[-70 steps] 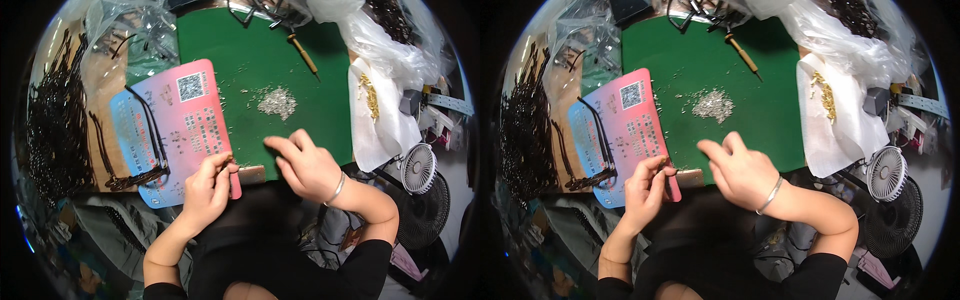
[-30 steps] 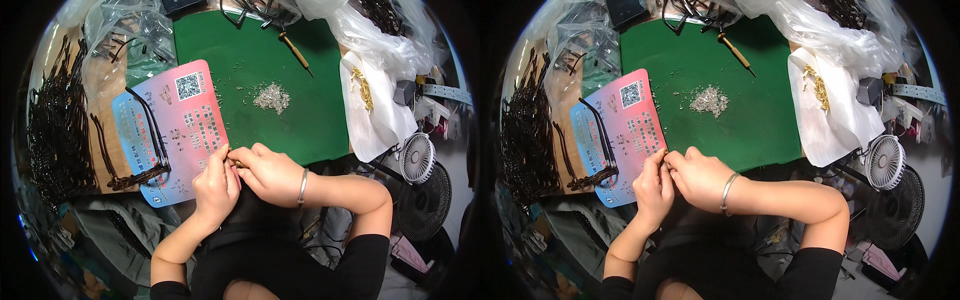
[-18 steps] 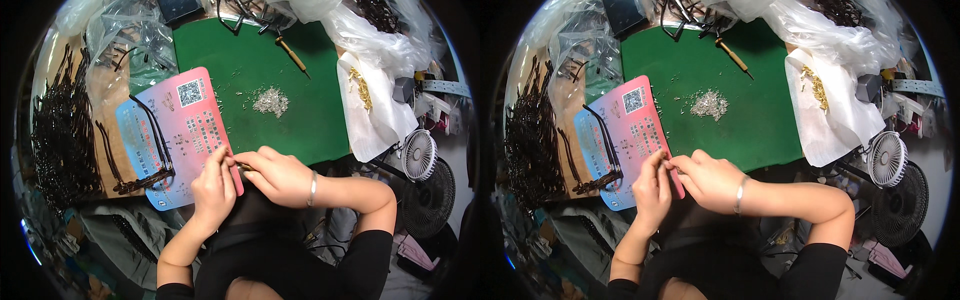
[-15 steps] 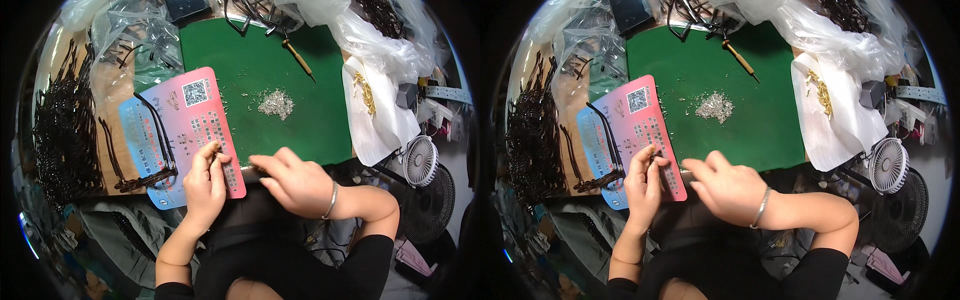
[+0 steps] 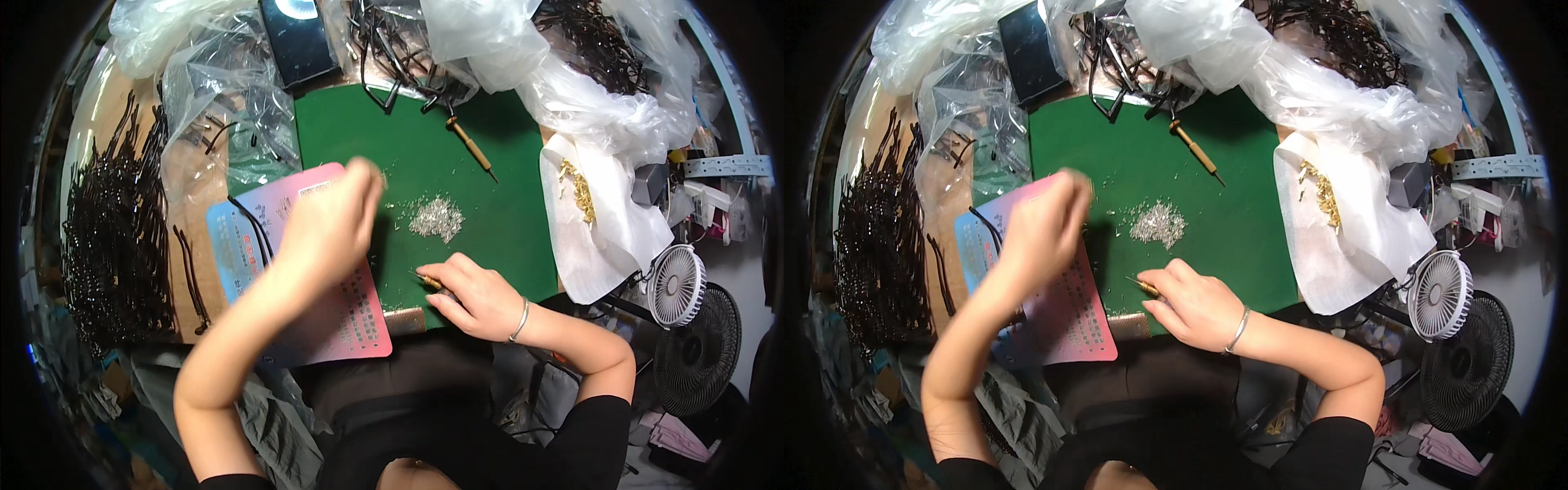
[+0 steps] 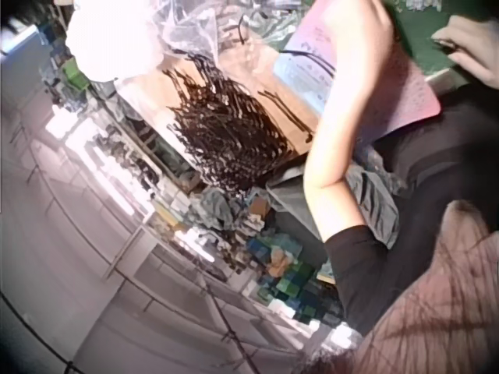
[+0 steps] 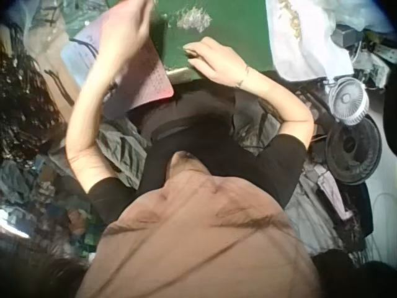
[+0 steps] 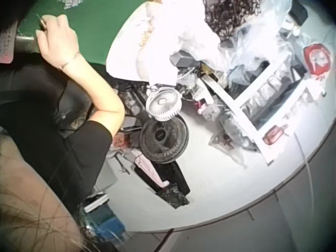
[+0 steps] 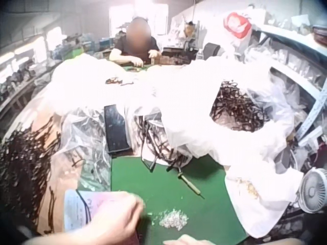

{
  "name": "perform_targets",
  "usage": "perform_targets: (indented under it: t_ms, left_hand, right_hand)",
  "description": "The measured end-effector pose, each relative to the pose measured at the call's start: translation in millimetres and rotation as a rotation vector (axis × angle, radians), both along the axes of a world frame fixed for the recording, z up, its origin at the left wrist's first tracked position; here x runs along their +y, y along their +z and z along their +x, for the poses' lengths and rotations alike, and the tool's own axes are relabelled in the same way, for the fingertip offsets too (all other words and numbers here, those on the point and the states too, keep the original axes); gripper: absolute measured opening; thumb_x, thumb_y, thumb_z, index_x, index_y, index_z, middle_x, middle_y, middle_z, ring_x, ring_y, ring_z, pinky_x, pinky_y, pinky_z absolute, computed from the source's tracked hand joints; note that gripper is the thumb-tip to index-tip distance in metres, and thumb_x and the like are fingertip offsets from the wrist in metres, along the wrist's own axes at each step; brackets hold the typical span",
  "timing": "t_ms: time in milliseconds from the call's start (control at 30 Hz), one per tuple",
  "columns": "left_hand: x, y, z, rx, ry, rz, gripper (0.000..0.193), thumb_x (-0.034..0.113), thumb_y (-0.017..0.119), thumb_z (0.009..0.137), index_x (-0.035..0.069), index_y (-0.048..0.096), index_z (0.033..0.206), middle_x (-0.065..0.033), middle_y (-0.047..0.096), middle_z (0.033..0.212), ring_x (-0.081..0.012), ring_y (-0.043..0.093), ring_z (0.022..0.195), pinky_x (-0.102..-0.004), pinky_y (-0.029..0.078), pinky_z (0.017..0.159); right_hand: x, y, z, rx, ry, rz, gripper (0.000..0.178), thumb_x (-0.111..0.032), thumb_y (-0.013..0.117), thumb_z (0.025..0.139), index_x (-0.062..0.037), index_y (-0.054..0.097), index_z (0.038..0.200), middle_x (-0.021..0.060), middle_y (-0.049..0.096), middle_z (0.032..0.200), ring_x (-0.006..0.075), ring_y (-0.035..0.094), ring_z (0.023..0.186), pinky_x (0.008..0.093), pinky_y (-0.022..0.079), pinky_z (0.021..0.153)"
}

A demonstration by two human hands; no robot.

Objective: The person assembles eyeglasses by hand, inserting small metal screws into the hinge areas of black frames using a small screwdriver. The person repeatedly picks up frames, tightens screws, and places the finished glasses aside on a green work mat.

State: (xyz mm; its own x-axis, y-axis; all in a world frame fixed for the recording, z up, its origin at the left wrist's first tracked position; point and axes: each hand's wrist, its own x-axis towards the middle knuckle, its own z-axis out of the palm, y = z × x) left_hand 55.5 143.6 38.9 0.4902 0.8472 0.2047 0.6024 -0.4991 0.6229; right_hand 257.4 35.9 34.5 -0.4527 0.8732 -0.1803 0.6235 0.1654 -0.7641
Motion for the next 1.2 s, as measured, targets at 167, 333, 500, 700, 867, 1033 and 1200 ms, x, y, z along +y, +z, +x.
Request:
perform_targets:
  t_ms: [167, 333, 500, 700, 867, 1033, 1200]
  left_hand:
    - [73, -27, 34, 0.446, 0.108, 0.328, 0.038, 0.004, 0.052, 0.079, 0.009, 0.052, 0.117, -0.0158, 0.057, 0.099, -0.0316, 0.063, 0.07, -0.0407, 0.052, 0.061]
    - [53, -39, 13, 0.436, 0.019, 0.351, 0.041, -0.001, 0.053, 0.073, 0.005, 0.056, 0.113, -0.008, 0.057, 0.12, -0.0256, 0.065, 0.069, -0.034, 0.053, 0.061]
    - [61, -21, 19, 0.247, 0.073, 0.272, 0.019, 0.01, 0.057, 0.082, 0.011, 0.059, 0.102, -0.0091, 0.063, 0.093, -0.0306, 0.063, 0.071, -0.037, 0.051, 0.06]
    - [104, -41, 52, 0.343, 0.213, 0.192, 0.024, 0.018, 0.057, 0.085, 0.004, 0.045, 0.099, -0.0202, 0.057, 0.094, -0.0403, 0.059, 0.077, -0.0462, 0.048, 0.063]
    - [49, 6, 28, 0.18, 0.025, 0.094, 0.032, 0.005, 0.049, 0.081, 0.009, 0.046, 0.113, -0.0183, 0.061, 0.088, -0.0371, 0.061, 0.075, -0.0464, 0.047, 0.065]
    - [-4, 67, -16, -0.115, 0.094, -0.357, 0.012, 0.0, 0.057, 0.079, -0.005, 0.06, 0.089, -0.0092, 0.061, 0.076, -0.0121, 0.056, 0.067, -0.0242, 0.045, 0.064]
    - [-67, 79, -34, -0.434, -0.049, -0.438, 0.044, 0.007, 0.074, 0.065, 0.0, 0.062, 0.107, -0.0046, 0.063, 0.085, -0.0036, 0.038, 0.048, -0.018, 0.031, 0.044]
  right_hand:
    - [-1, 1, 1, 0.051, 0.014, 0.014, 0.029, -0.02, 0.057, 0.086, -0.005, 0.052, 0.111, 0.0123, 0.051, 0.089, 0.0282, 0.058, 0.074, 0.0362, 0.05, 0.063]
    - [3, -2, 11, 0.097, -0.024, -0.064, 0.027, -0.021, 0.057, 0.086, -0.0044, 0.054, 0.107, 0.0107, 0.052, 0.087, 0.0265, 0.059, 0.071, 0.0344, 0.049, 0.061]
    - [8, 0, 9, 0.045, -0.013, -0.071, 0.027, -0.022, 0.058, 0.086, -0.0043, 0.056, 0.106, 0.0098, 0.053, 0.086, 0.0243, 0.06, 0.07, 0.0338, 0.049, 0.06]
    - [-1, -1, 11, 0.161, -0.041, -0.016, 0.027, -0.024, 0.058, 0.086, -0.0041, 0.057, 0.104, 0.0101, 0.055, 0.085, 0.0248, 0.06, 0.07, 0.0335, 0.049, 0.061]
    - [0, 4, 31, 0.235, -0.082, -0.192, 0.025, -0.023, 0.058, 0.086, -0.0023, 0.056, 0.1, 0.0133, 0.056, 0.088, 0.0271, 0.057, 0.079, 0.0334, 0.047, 0.071]
    - [8, 29, 91, 0.01, -0.537, -0.012, 0.02, -0.019, 0.062, 0.08, -0.0015, 0.059, 0.089, 0.0111, 0.062, 0.083, 0.0185, 0.061, 0.076, 0.0299, 0.048, 0.067]
    - [50, 4, 149, -0.177, -0.935, -0.022, 0.022, -0.019, 0.066, 0.076, 0.0004, 0.061, 0.086, 0.0097, 0.065, 0.073, 0.0148, 0.06, 0.061, 0.0281, 0.048, 0.059]
